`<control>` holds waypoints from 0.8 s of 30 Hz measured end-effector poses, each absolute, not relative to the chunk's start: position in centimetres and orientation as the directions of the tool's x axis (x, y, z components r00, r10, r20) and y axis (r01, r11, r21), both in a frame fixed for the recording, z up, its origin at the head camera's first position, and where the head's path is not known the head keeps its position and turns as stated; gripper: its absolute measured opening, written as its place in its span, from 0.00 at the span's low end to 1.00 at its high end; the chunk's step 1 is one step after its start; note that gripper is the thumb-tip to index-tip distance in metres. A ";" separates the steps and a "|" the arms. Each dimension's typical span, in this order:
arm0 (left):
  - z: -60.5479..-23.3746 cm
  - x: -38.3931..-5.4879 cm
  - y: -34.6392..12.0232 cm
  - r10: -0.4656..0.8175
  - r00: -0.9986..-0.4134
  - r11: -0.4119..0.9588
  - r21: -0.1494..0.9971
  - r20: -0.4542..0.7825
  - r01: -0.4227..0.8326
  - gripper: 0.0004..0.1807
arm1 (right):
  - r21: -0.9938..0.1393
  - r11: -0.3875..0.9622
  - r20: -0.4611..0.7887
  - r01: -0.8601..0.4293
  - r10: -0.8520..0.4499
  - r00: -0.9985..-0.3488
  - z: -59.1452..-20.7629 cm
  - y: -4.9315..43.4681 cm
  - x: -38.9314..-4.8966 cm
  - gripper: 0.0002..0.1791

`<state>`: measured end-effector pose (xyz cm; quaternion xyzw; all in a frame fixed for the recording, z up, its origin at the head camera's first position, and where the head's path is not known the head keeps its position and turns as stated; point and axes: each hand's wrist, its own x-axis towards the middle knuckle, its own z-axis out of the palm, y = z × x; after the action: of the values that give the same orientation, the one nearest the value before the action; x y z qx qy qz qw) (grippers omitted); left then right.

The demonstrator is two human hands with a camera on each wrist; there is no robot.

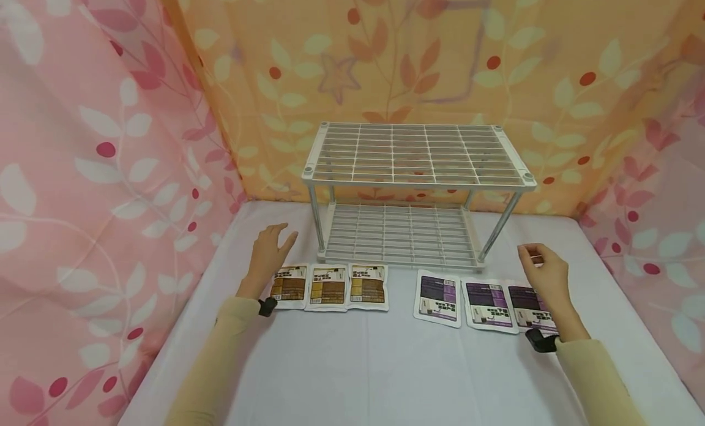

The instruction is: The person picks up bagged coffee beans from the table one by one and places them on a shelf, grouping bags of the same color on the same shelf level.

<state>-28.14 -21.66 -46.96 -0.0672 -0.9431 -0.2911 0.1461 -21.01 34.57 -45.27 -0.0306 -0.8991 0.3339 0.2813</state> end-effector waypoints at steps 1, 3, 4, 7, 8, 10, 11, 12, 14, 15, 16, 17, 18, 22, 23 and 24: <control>-47.1 -27.8 -21.3 0.042 -0.954 0.812 0.547 0.297 0.206 0.34 | -0.622 0.770 0.481 -0.140 0.235 -0.845 -45.4 34.1 -20.9 0.15; -47.3 -27.2 -20.7 0.044 -0.962 0.792 0.578 0.269 0.198 0.33 | -0.629 0.761 0.472 -0.158 0.213 -0.856 -45.8 33.2 -20.8 0.15; -47.4 -26.9 -20.4 0.047 -0.965 0.784 0.590 0.257 0.195 0.32 | -0.632 0.756 0.465 -0.168 0.197 -0.863 -45.9 32.7 -20.7 0.15; -47.4 -26.0 -19.5 0.068 -0.969 0.751 0.628 0.237 0.206 0.30 | -0.633 0.749 0.437 -0.196 0.137 -0.889 -46.2 31.2 -20.7 0.15; -47.5 -25.8 -19.2 0.075 -0.970 0.742 0.637 0.231 0.209 0.30 | -0.633 0.746 0.426 -0.205 0.115 -0.897 -46.4 30.7 -20.8 0.15; -47.5 -25.3 -18.5 0.096 -0.971 0.726 0.652 0.220 0.220 0.29 | -0.635 0.740 0.404 -0.222 0.073 -0.912 -46.6 29.7 -20.8 0.15; -47.6 -25.1 -18.2 0.106 -0.971 0.718 0.659 0.215 0.224 0.29 | -0.639 0.735 0.390 -0.226 0.057 -0.919 -46.7 29.2 -20.8 0.16; -47.6 -25.0 -17.9 0.111 -0.972 0.709 0.668 0.209 0.225 0.29 | -0.642 0.731 0.379 -0.229 0.043 -0.924 -46.8 28.7 -20.8 0.16; -47.7 -24.7 -17.4 0.121 -0.973 0.700 0.677 0.199 0.225 0.29 | -0.653 0.721 0.354 -0.230 0.021 -0.935 -47.0 27.9 -20.9 0.17; -47.6 -24.6 -17.2 0.125 -0.973 0.693 0.685 0.193 0.225 0.28 | -0.658 0.718 0.342 -0.229 0.014 -0.940 -47.1 27.6 -20.9 0.17; -47.6 -24.5 -17.0 0.128 -0.974 0.688 0.690 0.188 0.224 0.28 | -0.664 0.714 0.328 -0.224 0.009 -0.945 -47.3 27.3 -20.9 0.18; -47.6 -24.4 -16.8 0.130 -0.975 0.683 0.697 0.182 0.221 0.28 | -0.668 0.711 0.315 -0.221 0.001 -0.949 -47.4 27.0 -21.0 0.18; -47.6 -24.3 -16.6 0.133 -0.975 0.679 0.700 0.177 0.220 0.27 | -0.670 0.709 0.305 -0.220 -0.006 -0.952 -47.4 26.8 -21.0 0.19; -47.4 -23.9 -15.9 0.147 -0.979 0.673 0.712 0.138 0.201 0.28 | -0.682 0.698 0.267 -0.217 -0.037 -0.963 -47.7 25.9 -21.2 0.21; -47.3 -23.8 -15.7 0.151 -0.980 0.670 0.715 0.130 0.198 0.28 | -0.685 0.695 0.262 -0.218 -0.045 -0.964 -47.8 25.7 -21.2 0.21; -47.3 -23.7 -15.6 0.154 -0.980 0.670 0.717 0.122 0.195 0.28 | -0.690 0.690 0.255 -0.218 -0.050 -0.966 -47.8 25.4 -21.2 0.21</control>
<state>-23.72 -15.58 -47.34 -0.0956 -0.9133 -0.3951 0.0257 -21.22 25.42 -47.83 0.0736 -0.9128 0.3867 0.1084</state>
